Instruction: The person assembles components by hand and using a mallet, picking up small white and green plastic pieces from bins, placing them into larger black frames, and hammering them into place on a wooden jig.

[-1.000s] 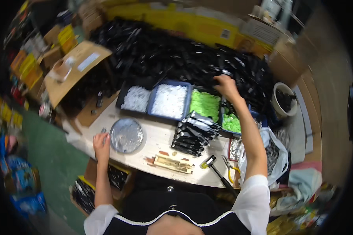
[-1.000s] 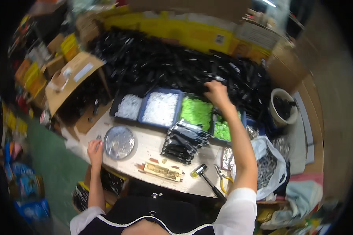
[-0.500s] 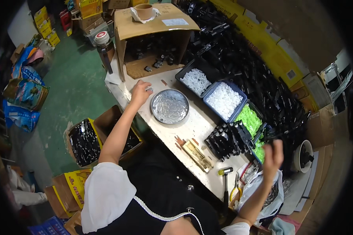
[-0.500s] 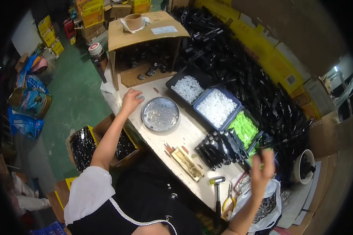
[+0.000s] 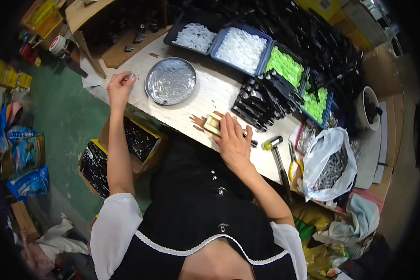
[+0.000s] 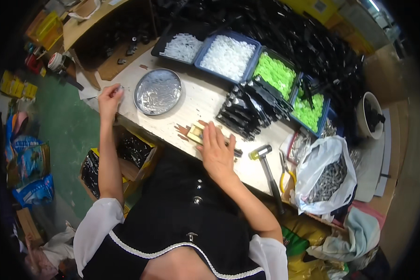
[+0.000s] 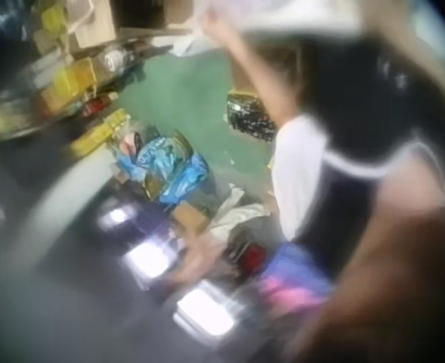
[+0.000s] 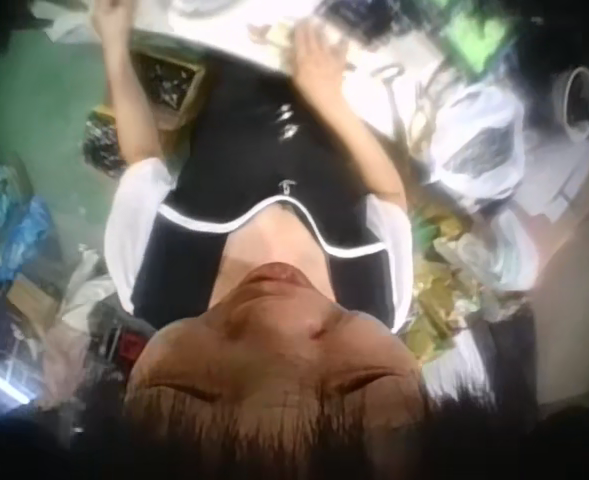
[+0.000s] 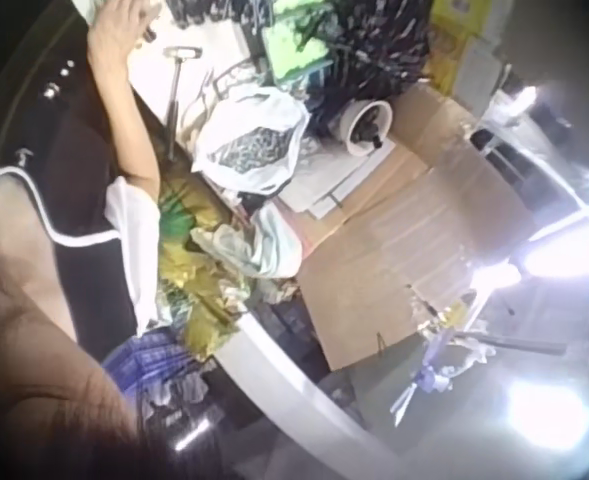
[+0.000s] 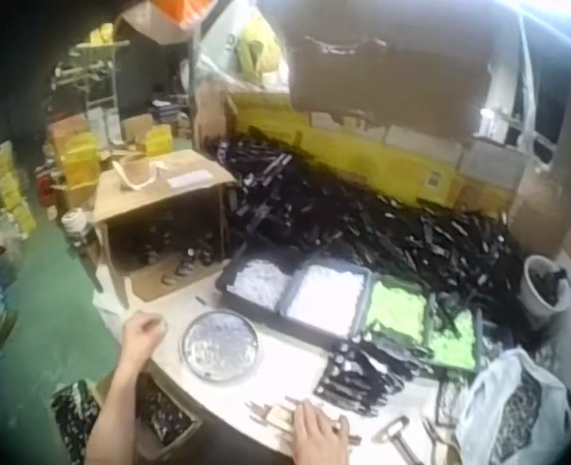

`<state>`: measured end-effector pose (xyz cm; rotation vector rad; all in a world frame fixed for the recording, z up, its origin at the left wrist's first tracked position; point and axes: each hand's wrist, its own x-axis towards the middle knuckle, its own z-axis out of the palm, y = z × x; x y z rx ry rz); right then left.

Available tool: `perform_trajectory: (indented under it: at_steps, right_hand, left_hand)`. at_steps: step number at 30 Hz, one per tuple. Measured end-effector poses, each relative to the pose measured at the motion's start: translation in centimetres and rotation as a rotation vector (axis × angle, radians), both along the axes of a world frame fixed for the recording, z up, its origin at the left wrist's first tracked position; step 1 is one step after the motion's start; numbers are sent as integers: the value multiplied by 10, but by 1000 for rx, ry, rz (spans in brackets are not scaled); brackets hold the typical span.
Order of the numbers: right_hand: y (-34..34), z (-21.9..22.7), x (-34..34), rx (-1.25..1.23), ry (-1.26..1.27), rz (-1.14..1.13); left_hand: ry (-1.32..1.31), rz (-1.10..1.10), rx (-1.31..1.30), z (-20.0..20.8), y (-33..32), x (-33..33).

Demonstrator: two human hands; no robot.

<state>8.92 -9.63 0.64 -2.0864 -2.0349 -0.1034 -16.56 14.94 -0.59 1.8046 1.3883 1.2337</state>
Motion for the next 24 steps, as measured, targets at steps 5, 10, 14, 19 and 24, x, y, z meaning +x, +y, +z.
perform_trajectory:
  at_steps: [5,10,14,19,24]
  right_hand:
    - [12,-11,-15,56,-10,-5]
    - [4,3,-8,68,139,34]
    - [-15,15,20,308,279,-43]
    - [-34,14,42,362,301,-117]
    - [-40,4,44,371,349,-144]
  left_hand:
    - [-336,-387,-247,52,-63,51]
    - [-167,-725,-247,40,-101,102]
    - [61,-915,-80,32,-108,121]
    - [134,-1070,-90,30,-109,136]
    - [203,-1174,20,19,-110,141]
